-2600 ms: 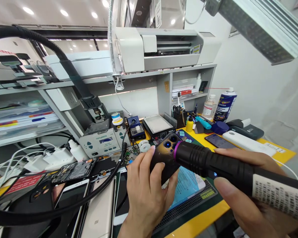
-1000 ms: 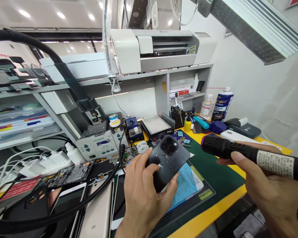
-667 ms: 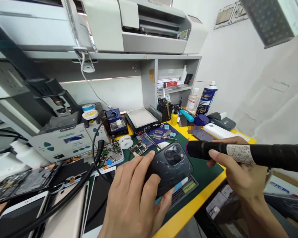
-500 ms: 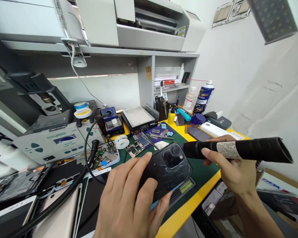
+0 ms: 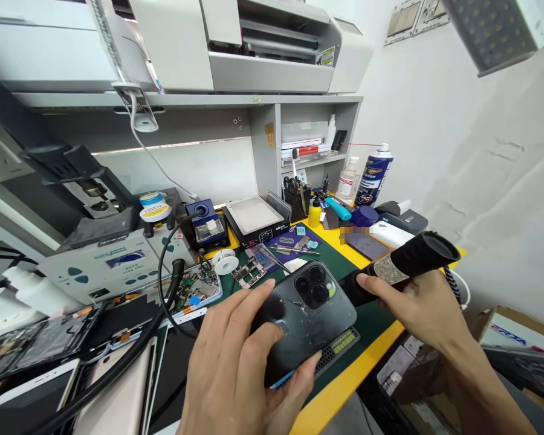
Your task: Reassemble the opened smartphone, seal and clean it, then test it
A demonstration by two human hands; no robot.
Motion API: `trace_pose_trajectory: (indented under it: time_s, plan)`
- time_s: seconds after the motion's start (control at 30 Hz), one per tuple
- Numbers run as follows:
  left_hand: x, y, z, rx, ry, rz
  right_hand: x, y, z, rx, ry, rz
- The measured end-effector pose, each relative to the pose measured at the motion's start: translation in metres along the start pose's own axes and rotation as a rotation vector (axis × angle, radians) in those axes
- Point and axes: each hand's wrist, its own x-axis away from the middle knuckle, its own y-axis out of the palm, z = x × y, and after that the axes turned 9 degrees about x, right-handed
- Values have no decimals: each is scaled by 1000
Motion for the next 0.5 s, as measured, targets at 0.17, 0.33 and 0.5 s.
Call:
trace_pose_trajectory:
  time_s: [0.17,0.33,0.5]
  plan:
    - [0,0,1,-5,-16,6,-6,-2,0,115,-8,-159]
    - [2,-1,1,15,-25,8,-10,0,-5,246,-11,-219]
    - [2,2,2,9,-52,22,-10,4,-2,360,54,-252]
